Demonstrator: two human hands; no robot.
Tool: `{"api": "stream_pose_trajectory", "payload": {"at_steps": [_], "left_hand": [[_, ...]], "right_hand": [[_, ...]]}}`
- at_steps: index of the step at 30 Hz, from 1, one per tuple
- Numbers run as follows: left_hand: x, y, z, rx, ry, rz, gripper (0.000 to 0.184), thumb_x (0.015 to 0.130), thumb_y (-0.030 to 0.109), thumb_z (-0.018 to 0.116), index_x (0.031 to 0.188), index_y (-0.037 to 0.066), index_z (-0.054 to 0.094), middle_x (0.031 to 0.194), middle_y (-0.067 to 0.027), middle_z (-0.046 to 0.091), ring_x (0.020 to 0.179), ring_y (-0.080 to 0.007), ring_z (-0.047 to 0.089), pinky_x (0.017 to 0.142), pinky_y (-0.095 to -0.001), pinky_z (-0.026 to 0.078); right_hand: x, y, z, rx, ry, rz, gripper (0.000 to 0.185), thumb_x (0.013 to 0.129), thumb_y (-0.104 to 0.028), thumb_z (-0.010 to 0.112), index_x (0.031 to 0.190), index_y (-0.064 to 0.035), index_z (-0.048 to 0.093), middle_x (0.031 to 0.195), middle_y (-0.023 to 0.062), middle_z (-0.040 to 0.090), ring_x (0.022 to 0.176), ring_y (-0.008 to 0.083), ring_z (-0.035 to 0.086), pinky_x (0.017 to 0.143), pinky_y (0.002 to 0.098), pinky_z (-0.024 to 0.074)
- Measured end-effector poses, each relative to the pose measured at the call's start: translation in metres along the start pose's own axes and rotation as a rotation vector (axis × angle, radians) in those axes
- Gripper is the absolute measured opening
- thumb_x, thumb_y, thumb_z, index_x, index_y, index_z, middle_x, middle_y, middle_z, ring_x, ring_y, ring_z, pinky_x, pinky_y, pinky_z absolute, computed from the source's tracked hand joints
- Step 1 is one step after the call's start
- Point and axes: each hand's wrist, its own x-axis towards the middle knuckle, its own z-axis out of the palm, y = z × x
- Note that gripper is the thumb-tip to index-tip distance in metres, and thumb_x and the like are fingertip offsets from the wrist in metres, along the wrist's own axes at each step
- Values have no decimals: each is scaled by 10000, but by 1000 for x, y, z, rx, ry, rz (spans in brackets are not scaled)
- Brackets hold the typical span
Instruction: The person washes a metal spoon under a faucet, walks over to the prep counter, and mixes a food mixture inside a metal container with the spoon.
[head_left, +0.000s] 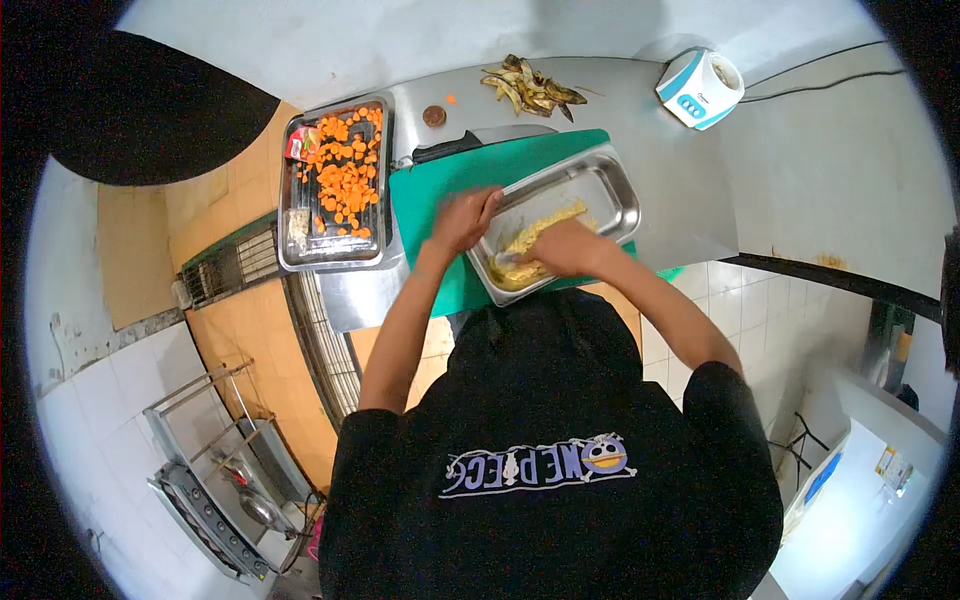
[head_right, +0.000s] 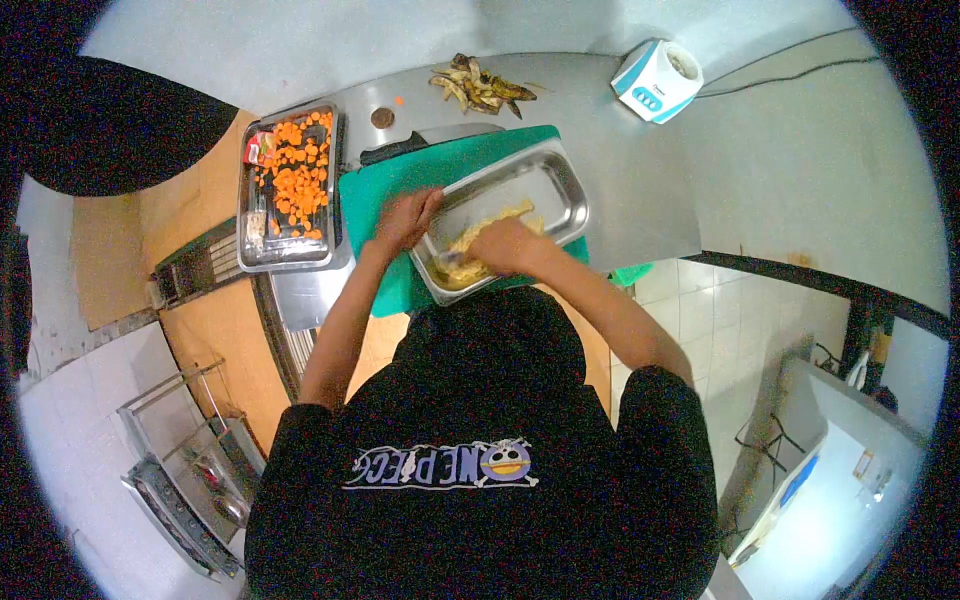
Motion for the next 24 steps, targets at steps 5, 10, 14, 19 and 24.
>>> {"api": "stream_pose_trajectory", "payload": {"at_steps": [5,10,14,19,24], "left_hand": [[23,5,-9,110,-175,282,432,1024,428,430,1168,112,687,1115,-155,696,969,-370,668,830,-480,532],[25,5,-6,131,-182,248,440,1028,432,423,1137,106,699,1089,-167,697,967,-378,660,829,-480,525],[26,-10,2,161,-118,210,405,1027,408,422,1034,132,719,957,-156,708,880,-380,655,734,-515,508],[23,-8,-1,98,-97,161,413,1027,403,419,981,114,710,885,-185,696,835,-424,639,723,-541,487],[22,-8,2,44,-41,145,422,1030,394,407,952,96,696,864,-200,688,815,-435,633,713,-552,479]], "right_hand": [[19,17,27,-242,84,-40,200,853,-226,595,864,-146,777,856,96,746,831,299,725,677,494,549],[18,14,16,-293,179,-42,208,884,-264,607,893,-141,775,851,82,740,785,298,721,640,429,546],[26,1,40,-94,279,-63,188,853,-225,605,840,-159,781,859,97,749,826,246,730,643,436,537],[15,19,-11,-119,57,11,197,856,-188,591,850,-88,761,901,162,739,849,332,723,681,483,564],[58,12,13,-17,155,-38,297,796,-92,618,1055,-178,735,893,158,716,900,354,699,755,467,559]]}}
